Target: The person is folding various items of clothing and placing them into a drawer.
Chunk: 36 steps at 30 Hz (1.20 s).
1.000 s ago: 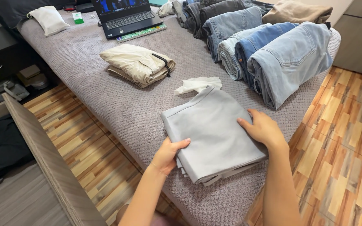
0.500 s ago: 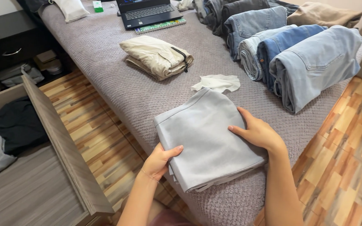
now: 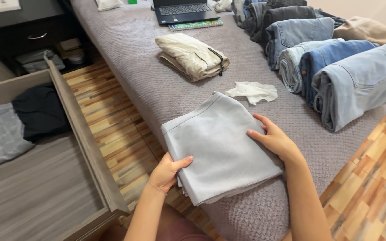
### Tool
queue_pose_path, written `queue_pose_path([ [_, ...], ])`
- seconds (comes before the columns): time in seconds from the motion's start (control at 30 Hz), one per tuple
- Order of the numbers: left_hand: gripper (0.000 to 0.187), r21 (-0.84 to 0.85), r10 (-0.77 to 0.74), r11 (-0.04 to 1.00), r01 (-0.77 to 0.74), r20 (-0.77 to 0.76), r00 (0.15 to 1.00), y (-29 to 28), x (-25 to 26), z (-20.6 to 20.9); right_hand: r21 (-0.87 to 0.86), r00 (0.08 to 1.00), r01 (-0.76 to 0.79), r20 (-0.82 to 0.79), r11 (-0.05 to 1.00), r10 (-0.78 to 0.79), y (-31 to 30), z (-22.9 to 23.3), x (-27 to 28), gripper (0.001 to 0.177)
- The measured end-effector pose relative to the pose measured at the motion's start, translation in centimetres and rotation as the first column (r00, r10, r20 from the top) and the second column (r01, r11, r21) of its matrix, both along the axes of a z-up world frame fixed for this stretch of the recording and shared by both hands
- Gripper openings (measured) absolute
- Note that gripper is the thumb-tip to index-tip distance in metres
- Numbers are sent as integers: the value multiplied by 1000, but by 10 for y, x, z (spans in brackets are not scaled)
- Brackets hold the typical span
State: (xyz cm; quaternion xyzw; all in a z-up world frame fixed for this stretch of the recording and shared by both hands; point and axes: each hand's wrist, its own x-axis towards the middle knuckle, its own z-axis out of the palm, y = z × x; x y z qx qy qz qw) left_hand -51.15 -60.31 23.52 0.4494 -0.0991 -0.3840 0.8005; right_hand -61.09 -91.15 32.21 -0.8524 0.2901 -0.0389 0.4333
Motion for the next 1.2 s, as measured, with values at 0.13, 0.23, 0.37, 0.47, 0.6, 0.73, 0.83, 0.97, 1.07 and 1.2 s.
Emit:
queue_pose_path([
  [0.13,61,29,25,999,-25,-6,1000,25,2,4,142,1000,-21,14,990,19,32,15,8,75],
  [0.23,61,30,70,997,-71,19,997,46,6,8,150,999,-26,21,988,23,54,24,18,75],
  [0.37,65,48,165,985,-167,47,985,79,6,12,146,994,-102,50,984,96,81,27,37,77],
  [0.47,67,46,257,964,-260,63,964,105,11,15,126,988,-150,49,981,145,105,30,57,77],
  [0.6,68,95,394,914,-394,18,919,146,13,18,206,975,-223,52,953,216,144,28,86,76],
  [0.73,66,126,535,841,-526,-39,844,185,10,23,182,946,-324,51,928,320,187,19,118,73],
  [0.83,63,-16,583,808,-589,-125,803,209,6,37,309,928,-373,100,875,360,216,8,142,67],
  [0.97,55,170,679,727,-666,-325,658,234,-4,43,477,921,-373,86,796,380,257,-12,156,64],
  [1.07,54,86,651,731,-677,-388,653,247,-2,30,464,907,-400,72,790,416,276,-24,165,63],
  [1.2,55,9,664,693,-721,-400,632,257,-11,18,438,901,-403,36,804,432,299,-42,174,61],
])
